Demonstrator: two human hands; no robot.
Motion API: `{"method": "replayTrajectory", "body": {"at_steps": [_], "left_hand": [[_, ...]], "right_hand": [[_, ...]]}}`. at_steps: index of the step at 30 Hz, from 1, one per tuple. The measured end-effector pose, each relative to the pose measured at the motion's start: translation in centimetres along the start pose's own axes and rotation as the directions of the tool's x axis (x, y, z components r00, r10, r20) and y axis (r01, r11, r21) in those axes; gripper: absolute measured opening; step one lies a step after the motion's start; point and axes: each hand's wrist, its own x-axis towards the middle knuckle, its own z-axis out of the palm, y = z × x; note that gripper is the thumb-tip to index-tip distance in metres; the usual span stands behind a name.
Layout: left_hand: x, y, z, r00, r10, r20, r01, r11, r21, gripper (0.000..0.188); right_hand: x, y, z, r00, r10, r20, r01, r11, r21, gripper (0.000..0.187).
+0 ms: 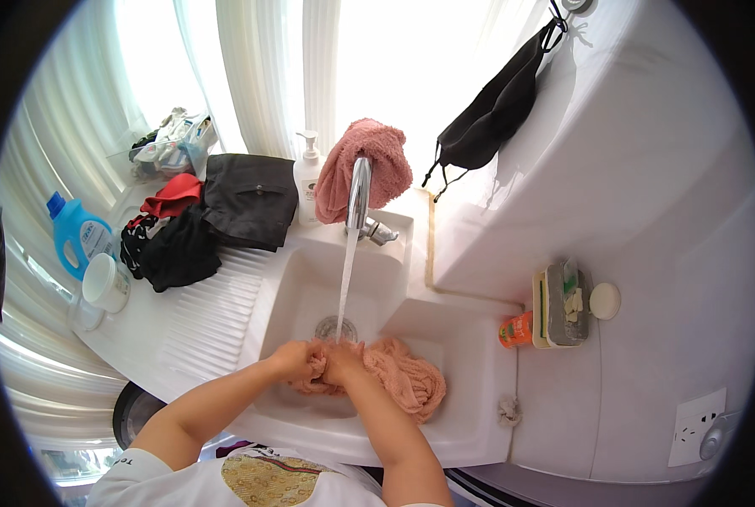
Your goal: The person washes a piece of pink laundry in a sink by hand, scrubbing it under running water.
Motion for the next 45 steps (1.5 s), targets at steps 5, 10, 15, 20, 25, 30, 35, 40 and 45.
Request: {"method": "replayTrajectory", "body": {"at_steps": [5,10,15,20,25,30,35,40,45], "left_hand": [[-1.8,0.7,-5.2,0.976,0.177,-0.131,-0.195,0.971,-0.137,0.025],[-1.6,-0.1,-5.5,0.863,0.240,-0.445,-0.289,0.956,-0.044,0.026],[0.9,-1.7,-1.5,0.891,0.245,-0.383,-0.126,0.942,0.310,0.026],[1.7,-1.3,1.5,0.981,-0.192,-0.006,0.179,0.928,-0.326,0.031],[4.3,-1.8,5.6,0.858,-0.047,0.511,0.488,-0.234,-0.841,0.051],[8.3,-3.5,6.8,0.894,-0.253,0.370,0.224,-0.464,-0.857,0.033],[5.8,1.8,1.1,0.923,-0.176,0.343,0.219,-0.492,-0.843,0.030],[5.1,3.1,-0.8,0.978,-0.110,0.179,0.130,-0.355,-0.926,0.041],[1.6,4.5,-4.2,0.993,0.005,0.122,0.118,-0.289,-0.950,0.069]], "right_hand": [[-0.9,5.7,-2.2,0.997,0.034,0.063,-0.052,0.945,0.322,0.043],[-3.6,5.7,-6.7,0.873,0.117,-0.473,0.106,0.902,0.419,0.031],[-4.7,5.6,-5.8,0.822,0.228,-0.522,0.073,0.867,0.493,0.031],[-3.7,5.5,-0.2,0.904,0.287,-0.317,-0.101,0.864,0.494,0.027],[-6.1,1.9,-2.0,0.917,0.182,-0.354,0.109,0.742,0.662,0.034],[-10.4,2.8,-5.6,0.978,-0.166,-0.126,0.208,0.797,0.566,0.044],[-7.6,8.2,-3.2,0.964,-0.221,0.147,0.055,0.708,0.704,0.078],[-1.9,4.1,-2.0,0.954,0.082,-0.290,0.218,0.477,0.852,0.107],[0.7,-2.1,-4.1,0.952,0.097,-0.289,0.262,0.225,0.939,0.082]]}}
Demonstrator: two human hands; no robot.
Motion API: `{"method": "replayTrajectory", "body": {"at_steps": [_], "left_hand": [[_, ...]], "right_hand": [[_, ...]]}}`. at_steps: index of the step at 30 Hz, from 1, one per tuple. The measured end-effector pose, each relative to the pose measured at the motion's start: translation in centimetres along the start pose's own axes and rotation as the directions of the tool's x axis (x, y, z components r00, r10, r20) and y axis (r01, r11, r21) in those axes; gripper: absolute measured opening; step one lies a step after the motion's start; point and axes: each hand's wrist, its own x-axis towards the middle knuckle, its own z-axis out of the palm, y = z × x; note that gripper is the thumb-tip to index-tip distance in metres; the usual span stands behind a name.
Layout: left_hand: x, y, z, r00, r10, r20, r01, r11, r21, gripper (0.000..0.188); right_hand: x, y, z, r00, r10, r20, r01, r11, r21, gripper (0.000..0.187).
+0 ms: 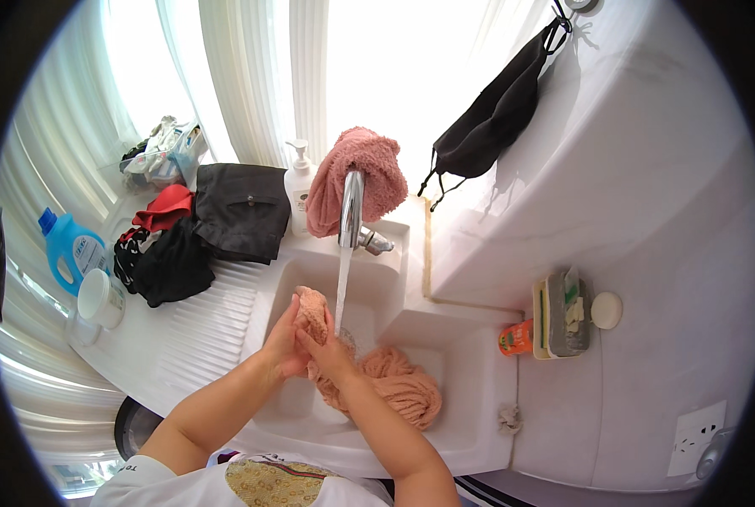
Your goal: The person washes a piece of pink laundry in a sink by hand, scrubbing it under running water.
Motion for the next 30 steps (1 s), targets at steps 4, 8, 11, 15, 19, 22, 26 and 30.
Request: {"method": "replayTrajectory", "body": {"at_steps": [4,8,11,15,19,22,26,30], "left_hand": [[-1.0,1.8,-1.9,0.977,-0.181,-0.112,0.212,0.867,0.451,0.075],[0.1,0.9,-3.3,0.964,-0.226,-0.139,0.249,0.593,0.766,0.038],[1.8,-1.4,-3.3,0.979,0.092,-0.183,0.128,0.425,0.896,0.039],[8.3,-6.1,-9.0,0.908,0.419,0.031,-0.084,0.108,0.991,0.052],[9.1,-6.0,-9.0,0.985,0.145,0.093,-0.144,0.395,0.908,0.050],[5.0,-2.6,-6.8,0.998,0.063,0.002,-0.038,0.582,0.813,0.034],[2.9,0.7,-6.9,0.949,0.271,-0.160,-0.105,0.751,0.652,0.013],[-1.4,2.2,-2.8,0.924,0.324,-0.204,-0.134,0.773,0.620,0.017]], "right_hand": [[-0.3,-0.5,0.2,0.962,0.272,0.026,-0.270,0.928,0.258,0.056],[-2.1,1.8,-2.7,0.908,0.407,-0.101,-0.372,0.893,0.253,0.037],[-3.2,-0.8,-5.1,0.853,0.472,-0.221,-0.350,0.832,0.430,0.030],[-2.6,-1.7,-6.9,0.899,0.437,-0.030,-0.305,0.675,0.672,0.031],[-1.9,-1.6,-6.4,0.920,0.385,-0.070,-0.215,0.646,0.732,0.032],[-1.3,-0.3,-7.3,0.932,0.363,-0.004,-0.270,0.702,0.659,0.033],[-1.0,1.1,-7.0,0.939,0.345,-0.002,-0.331,0.902,0.276,0.031],[-0.6,2.1,-4.0,0.960,0.265,-0.086,-0.267,0.964,-0.003,0.026]]}}
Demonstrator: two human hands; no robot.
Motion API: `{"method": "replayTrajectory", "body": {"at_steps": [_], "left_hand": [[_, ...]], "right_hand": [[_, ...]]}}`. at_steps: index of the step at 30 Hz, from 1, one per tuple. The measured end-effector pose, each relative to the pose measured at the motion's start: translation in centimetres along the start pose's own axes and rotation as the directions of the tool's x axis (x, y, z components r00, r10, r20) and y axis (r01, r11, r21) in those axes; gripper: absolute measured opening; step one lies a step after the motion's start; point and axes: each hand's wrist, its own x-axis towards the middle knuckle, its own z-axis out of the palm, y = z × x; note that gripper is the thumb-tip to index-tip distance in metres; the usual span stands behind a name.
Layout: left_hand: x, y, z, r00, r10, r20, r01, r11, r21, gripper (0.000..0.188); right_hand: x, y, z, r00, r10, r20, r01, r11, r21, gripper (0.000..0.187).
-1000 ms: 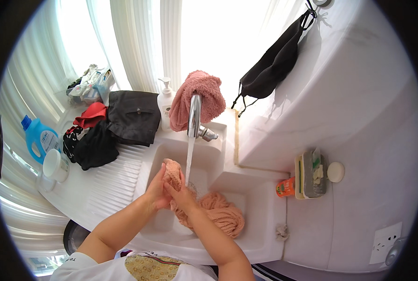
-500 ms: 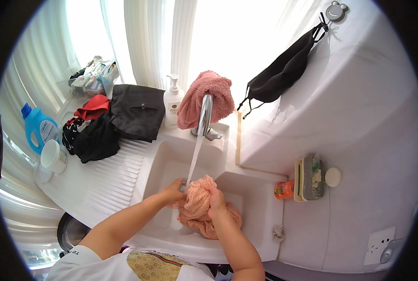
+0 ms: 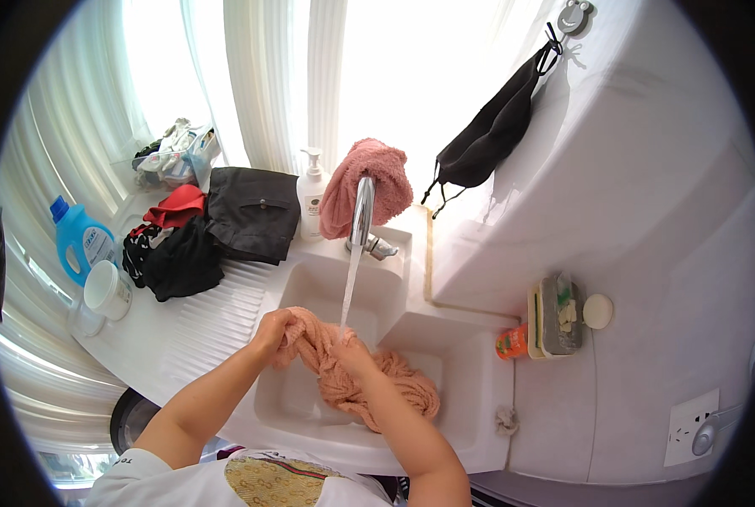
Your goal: The person washes a piece of pink laundry in a sink by hand, scrubbing it under running water.
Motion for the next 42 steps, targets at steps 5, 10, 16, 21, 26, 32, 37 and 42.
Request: {"method": "replayTrajectory", "body": {"at_steps": [5,10,16,21,26,32,37,42], "left_hand": [[1.0,-0.8,-1.8,0.994,0.047,0.099,-0.021,0.967,-0.253,0.020],[2.2,-0.6,2.5,0.966,0.029,0.258,0.046,0.959,-0.279,0.023],[0.6,-0.2,6.9,0.886,-0.110,0.450,0.284,0.897,-0.340,0.031],[3.5,-3.4,3.9,0.957,-0.131,0.259,0.208,0.931,-0.299,0.030],[0.1,-0.7,1.7,0.985,-0.086,0.151,0.149,0.868,-0.475,0.035],[-2.1,1.9,0.0,0.944,0.126,0.306,0.097,0.778,-0.621,0.060],[-2.4,2.4,-1.5,0.926,0.216,0.309,-0.097,0.929,-0.358,0.060],[-1.6,-1.5,-1.4,0.983,-0.070,0.172,0.063,0.997,0.045,0.034]], "right_hand": [[1.1,-1.7,2.6,1.000,-0.009,0.019,0.009,0.999,-0.034,0.028],[2.5,-4.4,-2.0,0.986,-0.152,-0.062,0.153,0.988,0.000,0.029],[-0.2,-5.6,-1.2,0.953,-0.297,-0.055,0.258,0.896,-0.362,0.028],[-3.2,-3.4,0.1,0.880,-0.409,0.243,0.464,0.620,-0.633,0.033],[-0.6,-0.9,-4.2,0.987,-0.163,0.000,0.141,0.856,-0.496,0.053],[1.7,2.1,-0.7,0.892,-0.401,0.207,0.438,0.881,-0.181,0.060],[-0.1,-0.7,-1.0,0.991,-0.128,0.043,0.135,0.899,-0.416,0.049],[-1.5,-3.5,-3.6,0.863,-0.490,-0.122,0.427,0.837,-0.343,0.036]]}}
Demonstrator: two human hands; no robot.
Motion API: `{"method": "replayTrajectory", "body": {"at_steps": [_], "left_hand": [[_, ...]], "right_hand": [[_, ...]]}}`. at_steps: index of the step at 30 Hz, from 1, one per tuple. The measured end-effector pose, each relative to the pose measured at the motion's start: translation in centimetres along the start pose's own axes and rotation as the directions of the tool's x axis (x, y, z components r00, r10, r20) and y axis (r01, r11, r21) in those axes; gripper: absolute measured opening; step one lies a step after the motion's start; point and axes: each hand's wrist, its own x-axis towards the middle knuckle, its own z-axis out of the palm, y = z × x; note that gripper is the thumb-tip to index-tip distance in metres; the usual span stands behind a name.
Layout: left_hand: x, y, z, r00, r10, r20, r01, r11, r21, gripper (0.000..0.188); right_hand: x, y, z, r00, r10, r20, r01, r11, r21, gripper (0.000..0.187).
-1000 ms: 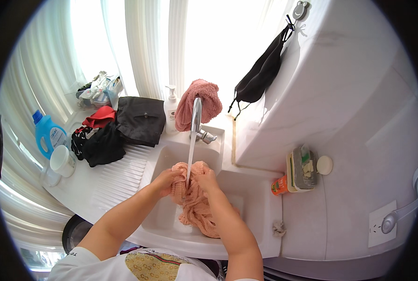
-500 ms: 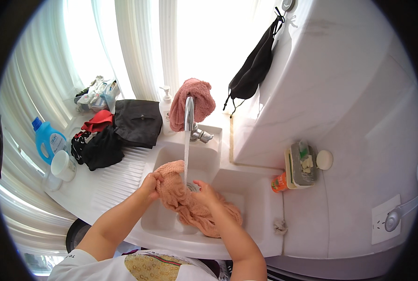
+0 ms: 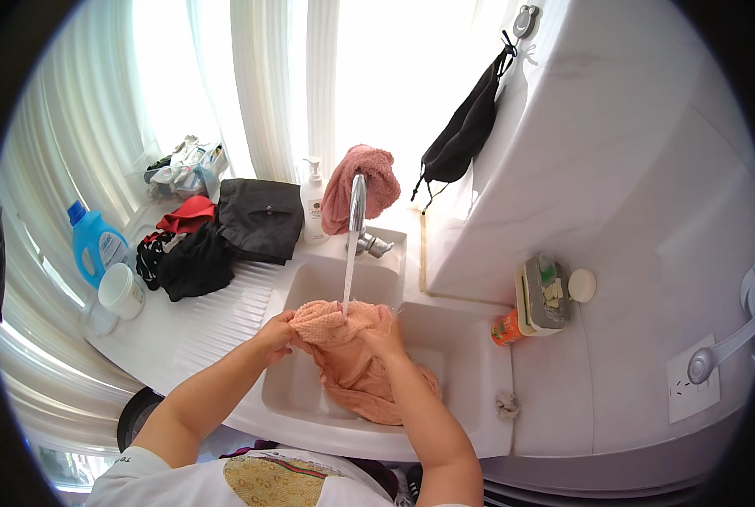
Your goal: The person washes a piece of pink laundry in a sink by hand, scrubbing it under running water.
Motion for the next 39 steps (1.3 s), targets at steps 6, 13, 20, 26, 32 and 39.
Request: {"method": "replayTrajectory", "body": {"at_steps": [6,13,20,26,32,39], "left_hand": [[0.5,-0.9,3.9,0.785,-0.009,0.619,0.446,0.702,-0.555,0.032],[3.0,-1.0,3.6,0.978,0.014,0.209,0.132,0.732,-0.668,0.047],[5.8,-0.2,0.3,0.988,0.125,0.092,-0.002,0.607,-0.794,0.061],[1.1,1.3,3.6,0.983,0.064,0.170,0.056,0.783,-0.620,0.047],[1.9,1.0,-0.4,0.866,0.000,0.499,0.167,0.943,-0.288,0.079],[2.8,-1.6,2.1,0.887,-0.123,0.446,0.341,0.825,-0.450,0.071]], "right_hand": [[-3.7,-6.9,3.8,0.962,-0.258,0.092,0.273,0.922,-0.274,0.028],[-8.9,-1.5,2.3,0.902,-0.171,0.396,0.327,0.870,-0.369,0.056],[-6.8,1.9,3.2,0.976,0.081,0.203,-0.015,0.952,-0.307,0.082],[-2.8,2.3,8.1,0.991,-0.132,0.003,0.132,0.991,-0.007,0.084],[-2.4,3.1,7.0,0.990,0.126,-0.064,-0.120,0.989,0.090,0.040],[-3.5,-3.2,7.5,0.965,-0.264,0.016,0.245,0.871,-0.426,0.032]]}}
